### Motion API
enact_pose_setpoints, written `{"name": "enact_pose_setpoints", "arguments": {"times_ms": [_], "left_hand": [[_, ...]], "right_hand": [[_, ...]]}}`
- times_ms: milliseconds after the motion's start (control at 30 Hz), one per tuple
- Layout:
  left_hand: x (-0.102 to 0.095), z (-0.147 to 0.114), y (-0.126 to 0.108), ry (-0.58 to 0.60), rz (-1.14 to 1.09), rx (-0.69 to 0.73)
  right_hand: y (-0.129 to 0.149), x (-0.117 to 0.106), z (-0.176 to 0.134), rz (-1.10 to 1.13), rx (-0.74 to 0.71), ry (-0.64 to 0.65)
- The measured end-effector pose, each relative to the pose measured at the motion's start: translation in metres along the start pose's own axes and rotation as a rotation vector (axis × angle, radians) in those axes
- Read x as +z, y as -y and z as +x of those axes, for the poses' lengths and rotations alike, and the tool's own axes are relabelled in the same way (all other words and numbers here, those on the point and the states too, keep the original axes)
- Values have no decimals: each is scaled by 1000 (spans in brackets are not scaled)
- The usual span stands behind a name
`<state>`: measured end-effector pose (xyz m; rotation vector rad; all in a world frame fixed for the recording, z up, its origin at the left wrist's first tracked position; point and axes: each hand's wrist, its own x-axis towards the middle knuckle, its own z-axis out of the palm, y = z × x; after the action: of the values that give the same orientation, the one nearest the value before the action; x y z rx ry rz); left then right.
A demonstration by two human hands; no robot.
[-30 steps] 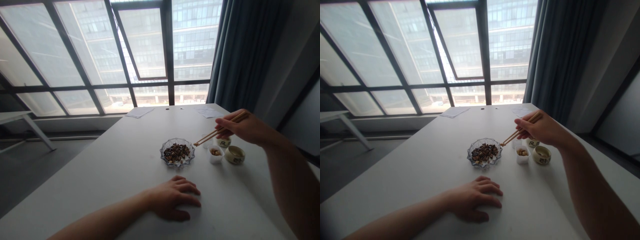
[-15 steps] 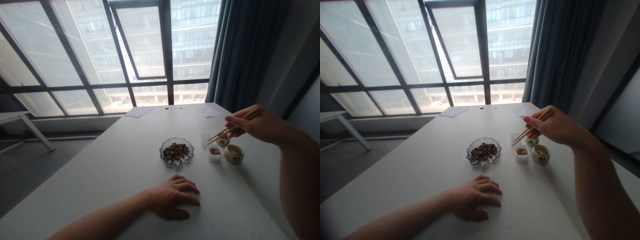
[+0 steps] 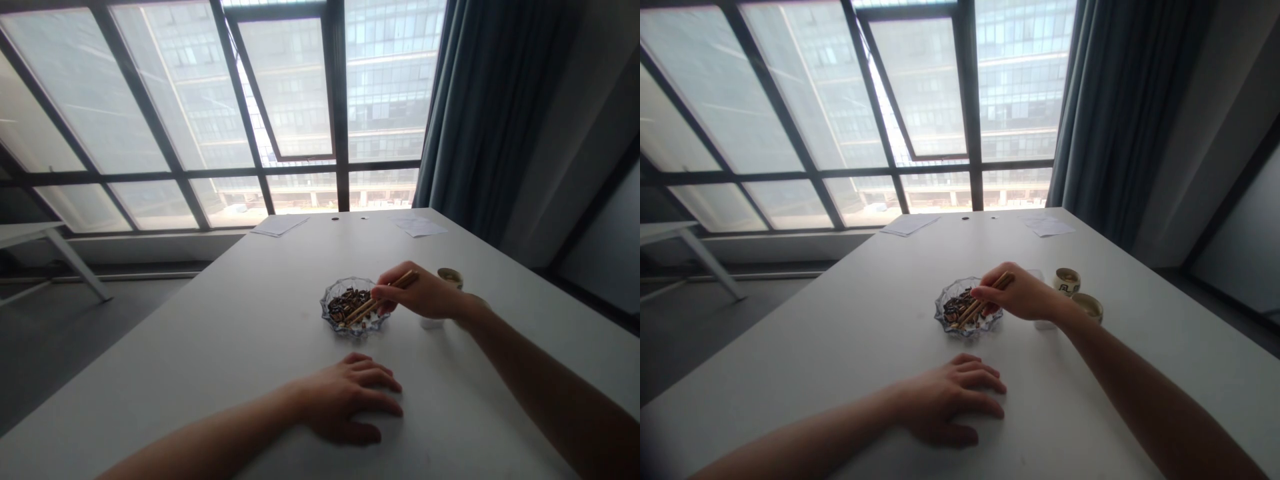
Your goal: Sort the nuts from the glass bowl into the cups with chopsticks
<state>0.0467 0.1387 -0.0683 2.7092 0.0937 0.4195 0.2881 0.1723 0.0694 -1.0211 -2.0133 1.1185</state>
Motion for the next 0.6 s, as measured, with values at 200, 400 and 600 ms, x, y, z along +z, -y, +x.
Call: {"name": "enact_pose_setpoints", "arguments": {"times_ms": [200, 400, 600], "left_hand": [[1, 1, 1, -1, 7, 1], [1, 1, 1, 10, 16, 2], [-1, 1, -1, 12, 7, -7]], "right_hand": [[-4, 14, 5, 3, 11, 24], [-3, -7, 1, 50, -33, -94], [19, -62, -34, 55, 2, -406]]}}
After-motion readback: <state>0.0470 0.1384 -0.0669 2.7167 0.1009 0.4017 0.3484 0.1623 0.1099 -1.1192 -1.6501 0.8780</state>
